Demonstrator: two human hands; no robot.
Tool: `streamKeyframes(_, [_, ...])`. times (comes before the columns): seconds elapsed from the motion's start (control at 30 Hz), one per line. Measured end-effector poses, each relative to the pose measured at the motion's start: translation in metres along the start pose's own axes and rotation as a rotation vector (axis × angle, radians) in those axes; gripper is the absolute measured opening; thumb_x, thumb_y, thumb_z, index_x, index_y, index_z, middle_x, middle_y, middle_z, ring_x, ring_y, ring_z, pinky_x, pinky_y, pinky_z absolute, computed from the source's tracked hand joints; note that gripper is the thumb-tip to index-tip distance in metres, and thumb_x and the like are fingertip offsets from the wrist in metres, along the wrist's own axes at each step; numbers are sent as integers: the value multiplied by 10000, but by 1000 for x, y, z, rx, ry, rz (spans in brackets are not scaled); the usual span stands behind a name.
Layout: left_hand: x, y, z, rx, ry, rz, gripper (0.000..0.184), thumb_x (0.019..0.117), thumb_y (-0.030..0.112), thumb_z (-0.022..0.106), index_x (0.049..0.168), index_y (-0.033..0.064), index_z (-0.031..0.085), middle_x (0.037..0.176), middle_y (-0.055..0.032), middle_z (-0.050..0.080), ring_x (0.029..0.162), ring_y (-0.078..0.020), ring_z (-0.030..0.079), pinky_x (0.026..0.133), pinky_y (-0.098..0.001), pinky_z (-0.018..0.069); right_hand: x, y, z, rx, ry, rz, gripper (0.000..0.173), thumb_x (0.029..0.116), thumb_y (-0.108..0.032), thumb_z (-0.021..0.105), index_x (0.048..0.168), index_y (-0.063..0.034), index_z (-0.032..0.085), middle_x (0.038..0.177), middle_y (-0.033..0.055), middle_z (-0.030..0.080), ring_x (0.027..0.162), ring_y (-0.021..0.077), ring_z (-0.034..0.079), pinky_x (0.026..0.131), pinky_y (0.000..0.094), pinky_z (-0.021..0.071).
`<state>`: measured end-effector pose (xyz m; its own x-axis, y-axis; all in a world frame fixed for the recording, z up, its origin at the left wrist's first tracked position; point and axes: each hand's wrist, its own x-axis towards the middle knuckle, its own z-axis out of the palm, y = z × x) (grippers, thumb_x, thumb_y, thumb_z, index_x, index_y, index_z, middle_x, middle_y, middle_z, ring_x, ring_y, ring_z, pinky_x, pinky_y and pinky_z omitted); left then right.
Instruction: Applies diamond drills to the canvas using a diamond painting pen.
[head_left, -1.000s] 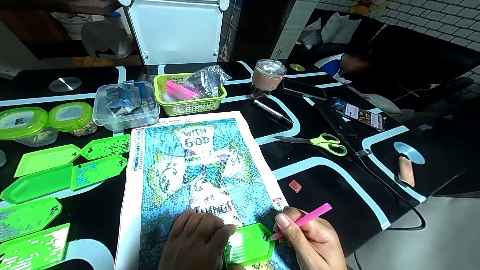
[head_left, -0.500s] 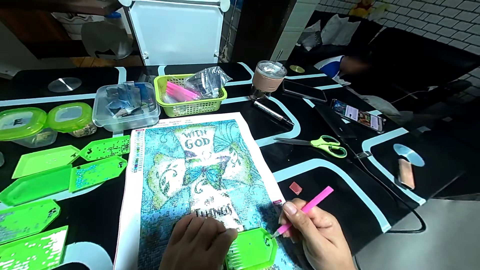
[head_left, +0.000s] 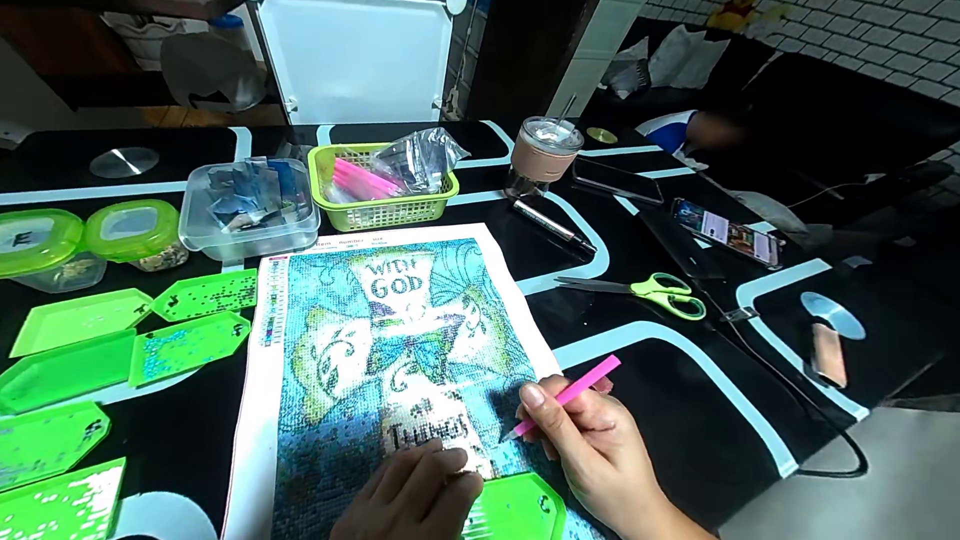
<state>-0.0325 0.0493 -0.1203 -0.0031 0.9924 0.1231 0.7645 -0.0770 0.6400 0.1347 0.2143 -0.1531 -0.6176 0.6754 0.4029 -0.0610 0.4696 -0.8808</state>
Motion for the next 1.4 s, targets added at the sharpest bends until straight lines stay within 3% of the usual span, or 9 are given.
streamKeyframes(0.33, [-1, -2, 3, 22, 24, 13, 378, 903, 329, 761, 1179, 71, 743, 1267, -132, 712, 1261, -320, 627, 1042, -412, 510, -1, 1, 1, -90, -38, -75, 303, 1083, -209, 537, 850, -45, 640, 712, -27, 628, 648, -43, 590, 594, 109, 491])
streamKeyframes(0.73, [-1, -1, 3, 19, 24, -1, 379, 897, 316, 765, 1190, 79, 743, 1275, -127, 709, 1260, -315, 625, 1022, -404, 519, -1, -4, 2, -323, -100, -226, 327, 1097, -245, 495, 882, -28, 612, 725, 46, 583, 650, 24, 564, 600, 132, 464])
streamKeyframes(0.87, [-1, -2, 3, 19, 29, 5, 381, 890, 316, 775, 1187, 80, 744, 1271, -122, 710, 1253, -312, 628, 1013, -400, 525, 0, -5, -6, -180, -122, -85, 326, 1088, -235, 524, 888, -25, 672, 748, 20, 655, 668, 2, 608, 608, 145, 504])
streamKeyframes(1.03, [-1, -2, 3, 25, 21, 3, 386, 891, 324, 773, 1190, 82, 742, 1278, -122, 706, 1257, -313, 625, 1017, -411, 522, -20, -9, -15, 33, 22, -14, 301, 1100, -251, 496, 907, -100, 670, 786, -59, 682, 689, -43, 635, 610, 115, 530])
streamKeyframes(1.4, [-1, 0, 0, 32, 5, -12, 395, 889, 333, 774, 1194, 84, 743, 1298, -116, 698, 1260, -298, 624, 1017, -414, 524, -47, -20, -19, -110, -27, -60, 295, 1098, -246, 507, 893, -54, 599, 742, 11, 619, 676, -23, 603, 623, 117, 498])
